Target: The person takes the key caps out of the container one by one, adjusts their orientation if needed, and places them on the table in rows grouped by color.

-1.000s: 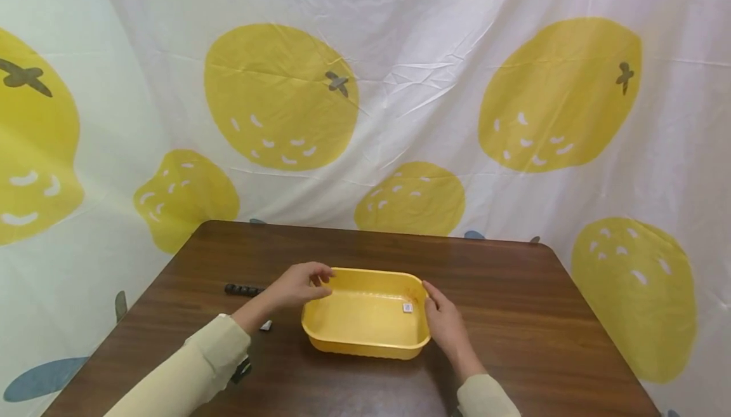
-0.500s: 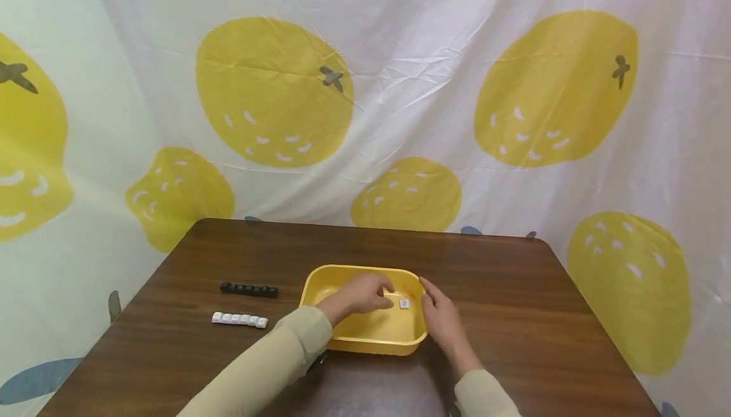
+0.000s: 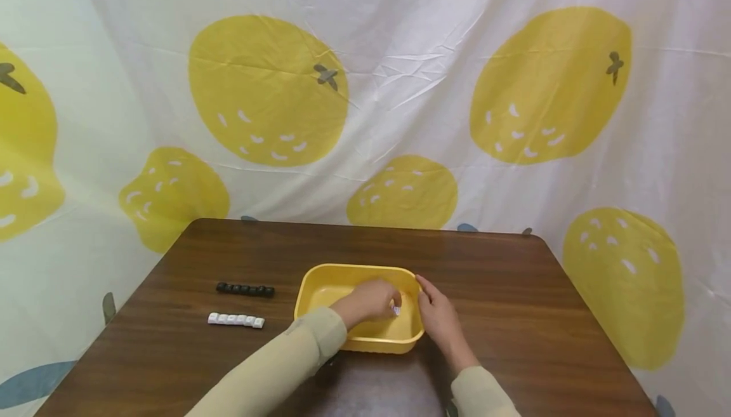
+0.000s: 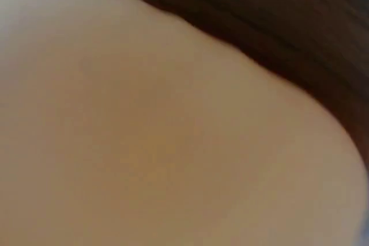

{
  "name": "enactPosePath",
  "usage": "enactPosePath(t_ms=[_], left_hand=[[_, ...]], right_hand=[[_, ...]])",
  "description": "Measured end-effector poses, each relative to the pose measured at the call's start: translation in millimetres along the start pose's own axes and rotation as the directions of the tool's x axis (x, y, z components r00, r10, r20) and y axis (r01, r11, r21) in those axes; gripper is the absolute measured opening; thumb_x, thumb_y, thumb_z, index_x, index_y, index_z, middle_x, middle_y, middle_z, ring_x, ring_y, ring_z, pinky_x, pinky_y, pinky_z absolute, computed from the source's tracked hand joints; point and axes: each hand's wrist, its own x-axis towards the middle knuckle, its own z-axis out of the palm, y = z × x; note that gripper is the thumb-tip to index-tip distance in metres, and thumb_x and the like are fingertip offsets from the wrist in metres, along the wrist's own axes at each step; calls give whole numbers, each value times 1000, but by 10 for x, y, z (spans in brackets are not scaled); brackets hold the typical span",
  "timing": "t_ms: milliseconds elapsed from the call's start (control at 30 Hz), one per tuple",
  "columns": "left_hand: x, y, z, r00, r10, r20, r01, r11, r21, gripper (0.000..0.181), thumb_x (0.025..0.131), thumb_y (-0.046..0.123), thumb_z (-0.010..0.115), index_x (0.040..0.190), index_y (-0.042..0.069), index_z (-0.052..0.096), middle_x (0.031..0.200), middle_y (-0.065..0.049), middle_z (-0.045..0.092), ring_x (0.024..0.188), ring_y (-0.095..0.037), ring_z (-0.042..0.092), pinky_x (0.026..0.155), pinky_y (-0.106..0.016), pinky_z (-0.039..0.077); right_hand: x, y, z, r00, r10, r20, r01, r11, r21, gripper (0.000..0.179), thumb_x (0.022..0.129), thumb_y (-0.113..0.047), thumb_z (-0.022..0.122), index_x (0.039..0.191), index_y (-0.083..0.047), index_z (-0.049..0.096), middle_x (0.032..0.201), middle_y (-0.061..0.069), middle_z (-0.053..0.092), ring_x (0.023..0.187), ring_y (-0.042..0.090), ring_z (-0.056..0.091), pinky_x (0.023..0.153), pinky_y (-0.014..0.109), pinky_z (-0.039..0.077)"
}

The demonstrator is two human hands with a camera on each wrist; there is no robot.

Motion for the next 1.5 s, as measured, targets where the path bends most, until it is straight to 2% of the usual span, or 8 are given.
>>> enactPosePath(t_ms=[300, 433, 667, 767, 867, 1000, 1300, 1500], left_hand=[[-203, -362, -73, 1000, -20, 15, 23, 975, -220, 23, 91, 31, 71, 106, 14, 77, 104, 4, 72, 90, -12, 64, 82, -26, 50], [-210, -366, -52, 999, 54, -2, -54, 986, -155, 21, 94, 30, 68, 104, 16, 78, 105, 7, 73, 97, -11, 65, 85, -24, 48], [-201, -320, -30, 990, 135, -32, -139, 971, -194, 8, 90, 20, 72, 87, 12, 72, 79, 6, 65, 70, -7, 54, 68, -19, 43], [-228, -329, -40, 995, 92, -41, -100, 948, -301, 7, 91, 17, 70, 88, 11, 68, 73, 5, 61, 62, -6, 53, 62, -19, 44], [-267, -359, -76, 998, 25, -55, -47, 899, -435, 7, 91, 13, 69, 89, 10, 63, 68, 4, 58, 53, -6, 53, 53, -19, 44], [-332, -416, -159, 994, -10, -111, -49, 855, -516, 10, 87, 9, 73, 88, 8, 63, 70, 2, 60, 55, -7, 54, 52, -21, 44], [-428, -587, -217, 978, -63, -197, -65, 811, -582, 4, 86, 6, 71, 90, 6, 72, 80, -2, 67, 68, -8, 55, 60, -23, 47], [-511, -687, -287, 965, -75, -250, -81, 824, -561, 9, 79, 0, 74, 87, 5, 72, 81, -1, 69, 73, -8, 56, 69, -25, 48]], right_hand=[[8, -33, -6, 1000, 16, 7, -16, 1000, 0, 44, 106, -16, 40, 149, -5, 44, 149, 23, 42, 137, 39, 39, 111, 54, 30], [-6, -28, -10, 1000, 22, 14, -22, 1000, -4, 45, 107, -17, 39, 149, -5, 43, 150, 23, 41, 138, 39, 37, 111, 54, 29], [-10, -11, -5, 1000, 17, 14, -17, 1000, -7, 44, 107, -16, 39, 149, -5, 43, 150, 23, 41, 138, 40, 37, 111, 55, 29], [-13, -14, -3, 1000, 17, 14, -17, 1000, -11, 44, 107, -16, 39, 149, -5, 43, 150, 23, 40, 138, 40, 36, 111, 55, 28], [-15, -19, 0, 1000, 18, 15, -17, 1000, -15, 44, 107, -16, 39, 150, -5, 43, 150, 23, 40, 139, 40, 36, 112, 55, 28], [-22, -32, 1, 1000, 22, 13, -22, 1000, -16, 44, 107, -17, 39, 149, -5, 43, 150, 23, 40, 138, 40, 37, 111, 55, 29], [-24, -29, 3, 999, 31, 20, -31, 999, -10, 44, 107, -16, 38, 150, -4, 42, 150, 24, 39, 138, 41, 37, 111, 55, 29], [-17, -39, 12, 999, 29, 22, -29, 1000, -4, 44, 107, -16, 38, 150, -4, 42, 151, 25, 38, 138, 41, 37, 110, 56, 29]])
